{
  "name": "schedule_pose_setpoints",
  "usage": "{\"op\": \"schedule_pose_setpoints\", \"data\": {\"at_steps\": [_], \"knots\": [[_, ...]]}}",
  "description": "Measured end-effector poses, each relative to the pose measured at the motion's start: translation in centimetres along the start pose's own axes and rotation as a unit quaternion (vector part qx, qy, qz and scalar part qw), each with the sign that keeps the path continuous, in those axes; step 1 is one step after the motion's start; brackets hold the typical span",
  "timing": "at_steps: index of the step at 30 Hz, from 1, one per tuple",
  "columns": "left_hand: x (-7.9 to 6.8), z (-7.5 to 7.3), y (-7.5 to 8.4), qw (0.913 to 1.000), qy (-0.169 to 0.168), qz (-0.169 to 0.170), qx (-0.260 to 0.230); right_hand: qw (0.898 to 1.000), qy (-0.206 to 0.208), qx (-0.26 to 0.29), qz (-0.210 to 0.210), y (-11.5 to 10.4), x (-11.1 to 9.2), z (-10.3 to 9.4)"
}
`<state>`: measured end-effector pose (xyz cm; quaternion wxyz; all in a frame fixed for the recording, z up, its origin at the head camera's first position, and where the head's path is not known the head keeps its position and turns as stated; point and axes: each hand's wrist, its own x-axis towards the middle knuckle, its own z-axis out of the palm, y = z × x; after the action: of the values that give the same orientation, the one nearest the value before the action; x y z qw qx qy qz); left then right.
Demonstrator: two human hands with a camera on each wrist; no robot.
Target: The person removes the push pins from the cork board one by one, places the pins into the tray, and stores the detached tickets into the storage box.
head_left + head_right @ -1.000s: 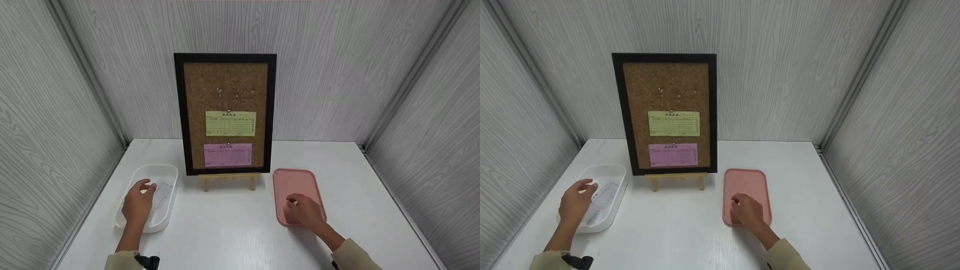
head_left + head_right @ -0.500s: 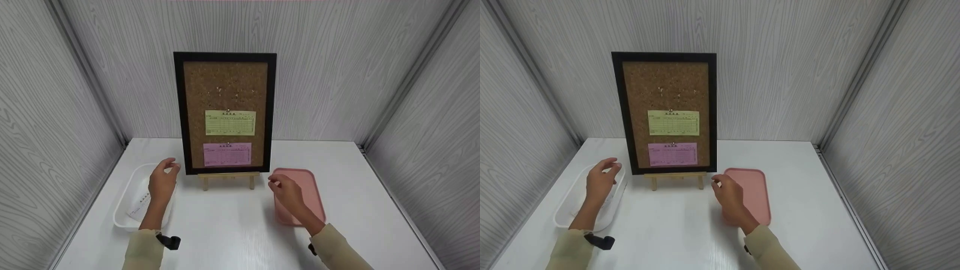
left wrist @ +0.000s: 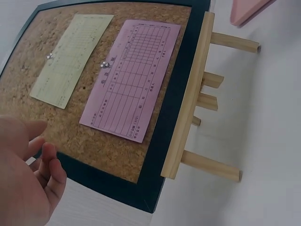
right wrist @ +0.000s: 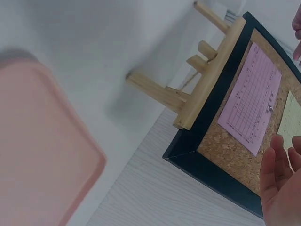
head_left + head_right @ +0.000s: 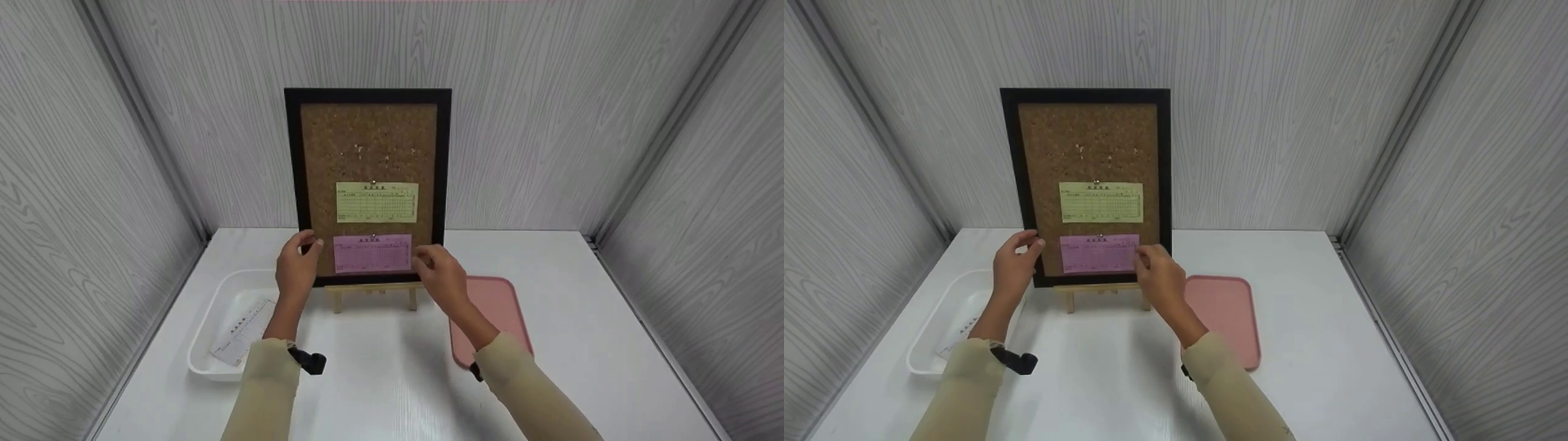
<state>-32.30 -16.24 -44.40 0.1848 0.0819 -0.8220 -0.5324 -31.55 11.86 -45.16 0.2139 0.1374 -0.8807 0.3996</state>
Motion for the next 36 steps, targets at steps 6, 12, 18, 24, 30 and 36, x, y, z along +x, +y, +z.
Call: {"op": "schedule_pose_setpoints", "data": {"at_steps": [6, 12, 18, 24, 30, 36], "knots": [[0.9, 1.2, 1.2, 1.0000, -0.001, 0.007, 0.005, 1.000, 0.023, 0.012, -0.013, -1.2, 2.3, 0.5], [1.7, 2.0, 2.3, 0.9999, -0.003, 0.013, -0.003, 0.999, 0.031, 0.000, -0.012, -2.8, 4.6, 0.9], [2.2, 2.9, 2.8, 0.9995, -0.007, 0.012, -0.028, 0.998, 0.040, -0.027, -0.040, -4.8, 6.9, 1.2], [2.6, 3.5, 3.3, 1.0000, -0.001, 0.002, -0.009, 0.996, 0.052, -0.040, -0.053, -6.2, 8.7, 1.4], [2.5, 4.3, 3.5, 1.0000, -0.003, 0.004, -0.007, 0.996, 0.058, -0.044, -0.048, -6.5, 10.0, 1.5], [2.7, 4.5, 3.4, 0.9998, -0.009, -0.005, -0.016, 0.996, 0.044, -0.075, -0.034, -6.5, 11.3, 2.2]]}}
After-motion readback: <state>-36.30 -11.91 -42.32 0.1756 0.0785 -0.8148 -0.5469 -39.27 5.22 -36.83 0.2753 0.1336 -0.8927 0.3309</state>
